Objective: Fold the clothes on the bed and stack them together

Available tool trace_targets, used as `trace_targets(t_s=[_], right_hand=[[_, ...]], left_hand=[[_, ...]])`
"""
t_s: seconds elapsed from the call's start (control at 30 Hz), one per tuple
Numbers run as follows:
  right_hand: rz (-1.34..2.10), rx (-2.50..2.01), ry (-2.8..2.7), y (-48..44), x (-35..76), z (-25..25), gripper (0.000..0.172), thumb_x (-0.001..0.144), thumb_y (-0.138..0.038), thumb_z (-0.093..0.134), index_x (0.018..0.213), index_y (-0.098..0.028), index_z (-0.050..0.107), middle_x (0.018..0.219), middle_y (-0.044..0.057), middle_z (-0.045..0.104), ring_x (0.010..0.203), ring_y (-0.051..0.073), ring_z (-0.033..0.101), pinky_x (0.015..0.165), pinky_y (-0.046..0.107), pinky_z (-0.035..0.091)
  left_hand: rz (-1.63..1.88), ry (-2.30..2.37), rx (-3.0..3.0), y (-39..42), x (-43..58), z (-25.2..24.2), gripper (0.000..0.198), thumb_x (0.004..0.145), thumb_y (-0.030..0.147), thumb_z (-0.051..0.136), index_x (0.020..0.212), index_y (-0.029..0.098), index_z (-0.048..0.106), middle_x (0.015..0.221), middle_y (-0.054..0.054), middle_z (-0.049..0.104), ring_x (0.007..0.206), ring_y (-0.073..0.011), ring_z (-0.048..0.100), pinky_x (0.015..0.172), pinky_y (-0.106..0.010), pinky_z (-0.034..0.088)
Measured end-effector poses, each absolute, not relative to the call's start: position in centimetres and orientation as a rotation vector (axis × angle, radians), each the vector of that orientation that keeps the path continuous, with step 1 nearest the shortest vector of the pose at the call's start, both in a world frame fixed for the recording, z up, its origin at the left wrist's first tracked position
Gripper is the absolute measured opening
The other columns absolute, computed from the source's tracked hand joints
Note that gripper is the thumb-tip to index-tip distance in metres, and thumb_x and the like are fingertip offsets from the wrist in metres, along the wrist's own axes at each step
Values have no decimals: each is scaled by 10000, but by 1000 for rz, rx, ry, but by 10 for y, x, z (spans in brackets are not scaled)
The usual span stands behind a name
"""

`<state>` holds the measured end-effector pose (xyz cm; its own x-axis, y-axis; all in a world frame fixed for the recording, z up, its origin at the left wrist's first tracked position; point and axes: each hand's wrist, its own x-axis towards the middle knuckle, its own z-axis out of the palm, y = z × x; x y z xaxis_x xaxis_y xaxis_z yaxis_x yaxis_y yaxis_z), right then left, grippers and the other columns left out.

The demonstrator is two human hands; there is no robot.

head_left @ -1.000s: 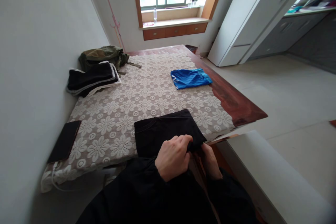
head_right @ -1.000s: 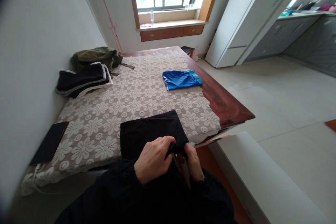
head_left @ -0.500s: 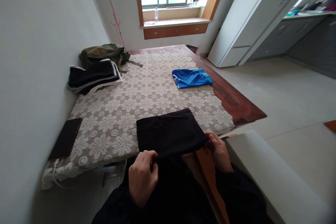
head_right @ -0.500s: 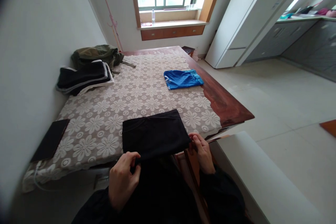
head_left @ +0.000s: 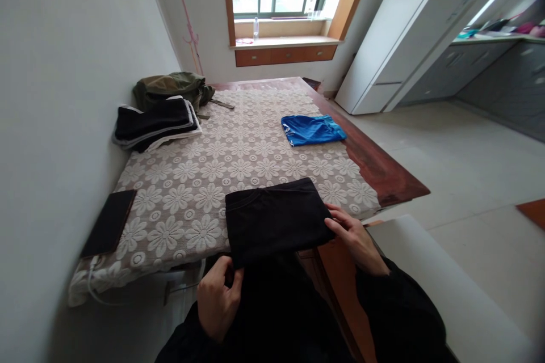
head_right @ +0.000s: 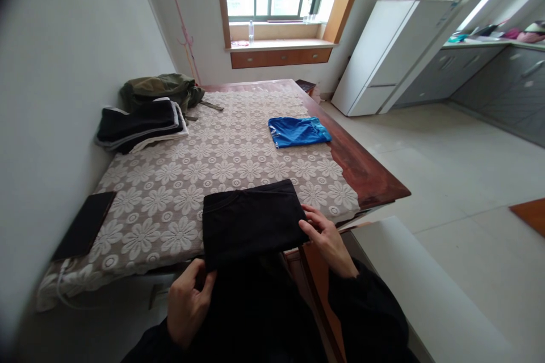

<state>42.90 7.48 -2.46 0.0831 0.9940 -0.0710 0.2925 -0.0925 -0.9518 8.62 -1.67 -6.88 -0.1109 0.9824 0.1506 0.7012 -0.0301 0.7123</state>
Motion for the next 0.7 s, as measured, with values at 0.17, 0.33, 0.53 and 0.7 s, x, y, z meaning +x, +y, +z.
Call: trace_targets(t_s=[0.17,0.33,0.53,0.7], right_hand=[[1059,-1496,-1401,71,428,-25,425,838,-643,731,936,-243,838,1508,96,598,1387,340,538,1139,416,438],[1055,-1531,-1327,69,429,-35,445,822,-667,735,883,-234,817,1468,110,635,1384,342,540,1113,414,464],[1053,-1540,-1227,72,424,-37,468,775,-695,757,848,-233,779,1393,113,689,1305,365,601,1118,447,456],[1038,-1529,-1181,74,424,-45,460,806,-677,738,899,-228,782,1354,99,712,1271,358,621,1122,439,450]], left_hand=[[992,1756,1598,-18,87,-77,294,1015,427,491,857,231,642,785,-18,702,732,-203,668,674,-287,469],[977,1717,1522,-14,88,-76,323,1000,443,501,1022,210,724,992,-89,777,915,-268,726,787,-333,523],[913,1605,1421,-10,88,-71,363,1001,462,514,1104,187,728,1024,-107,787,913,-278,736,767,-334,545],[931,1701,1540,-10,90,-74,372,1003,453,476,1025,196,744,1004,-125,782,927,-297,727,819,-369,537]])
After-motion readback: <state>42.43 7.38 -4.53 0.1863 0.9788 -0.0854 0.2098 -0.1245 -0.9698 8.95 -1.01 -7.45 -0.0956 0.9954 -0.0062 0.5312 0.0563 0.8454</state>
